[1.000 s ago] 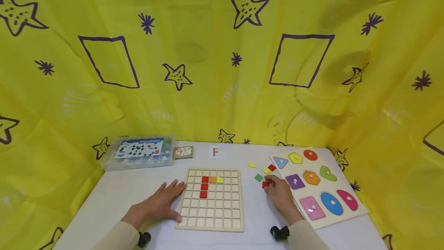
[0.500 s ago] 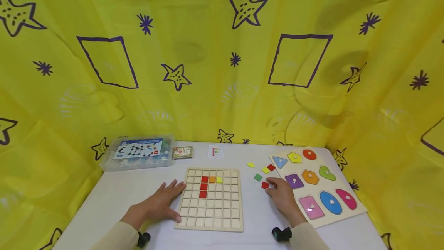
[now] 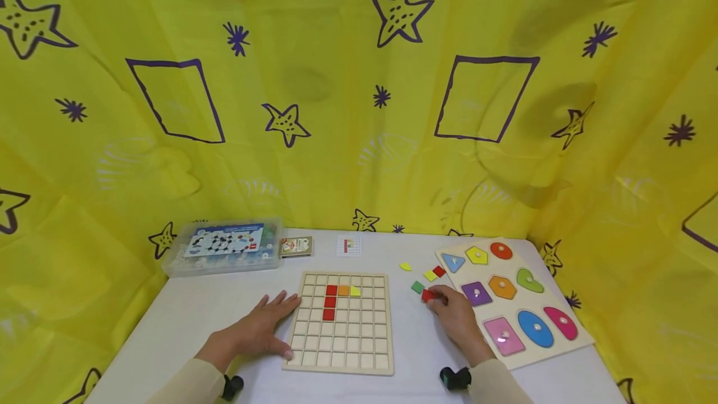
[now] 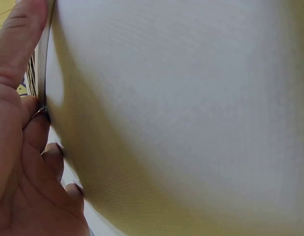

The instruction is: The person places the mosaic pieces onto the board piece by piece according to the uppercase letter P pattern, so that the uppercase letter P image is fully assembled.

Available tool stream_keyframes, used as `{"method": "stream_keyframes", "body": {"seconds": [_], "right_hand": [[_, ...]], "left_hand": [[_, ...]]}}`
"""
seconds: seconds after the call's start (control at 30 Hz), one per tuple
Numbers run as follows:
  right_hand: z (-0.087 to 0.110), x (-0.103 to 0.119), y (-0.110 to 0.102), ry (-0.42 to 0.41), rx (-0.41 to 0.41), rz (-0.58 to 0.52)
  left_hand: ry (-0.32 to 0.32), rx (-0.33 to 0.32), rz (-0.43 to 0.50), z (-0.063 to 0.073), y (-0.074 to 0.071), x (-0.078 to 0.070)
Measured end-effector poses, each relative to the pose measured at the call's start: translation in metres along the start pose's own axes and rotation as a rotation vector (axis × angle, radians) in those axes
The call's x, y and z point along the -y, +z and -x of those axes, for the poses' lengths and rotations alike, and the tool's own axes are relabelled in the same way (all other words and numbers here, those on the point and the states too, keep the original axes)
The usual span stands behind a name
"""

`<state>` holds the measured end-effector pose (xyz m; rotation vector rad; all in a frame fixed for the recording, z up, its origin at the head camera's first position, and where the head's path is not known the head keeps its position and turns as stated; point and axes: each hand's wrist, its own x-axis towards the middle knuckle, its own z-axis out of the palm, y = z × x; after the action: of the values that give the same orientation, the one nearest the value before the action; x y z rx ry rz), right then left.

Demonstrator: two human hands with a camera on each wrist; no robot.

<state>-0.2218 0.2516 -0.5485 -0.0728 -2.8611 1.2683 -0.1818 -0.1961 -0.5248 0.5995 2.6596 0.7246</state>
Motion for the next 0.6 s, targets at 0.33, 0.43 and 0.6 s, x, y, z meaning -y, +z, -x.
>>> {"method": "stream_keyframes", "body": {"seconds": [0.33,0.43,0.6], "right_hand": [[0.0014,0.0041,0.0039,-0.008,-0.095,-0.083],[0.0017,0.0060,0.0053,-0.021,-0.110,-0.110],[0.0019,0.0101,0.0094,-0.033,-0.123,-0.148]], "left_hand": [[-0.015,0.000,-0.007,-0.0030,0.0001,0.0012],[-0.015,0.002,-0.007,-0.0035,-0.0001,0.0015],[-0.019,0.008,-0.008,-0.0034,0.0002,0.0007]]}}
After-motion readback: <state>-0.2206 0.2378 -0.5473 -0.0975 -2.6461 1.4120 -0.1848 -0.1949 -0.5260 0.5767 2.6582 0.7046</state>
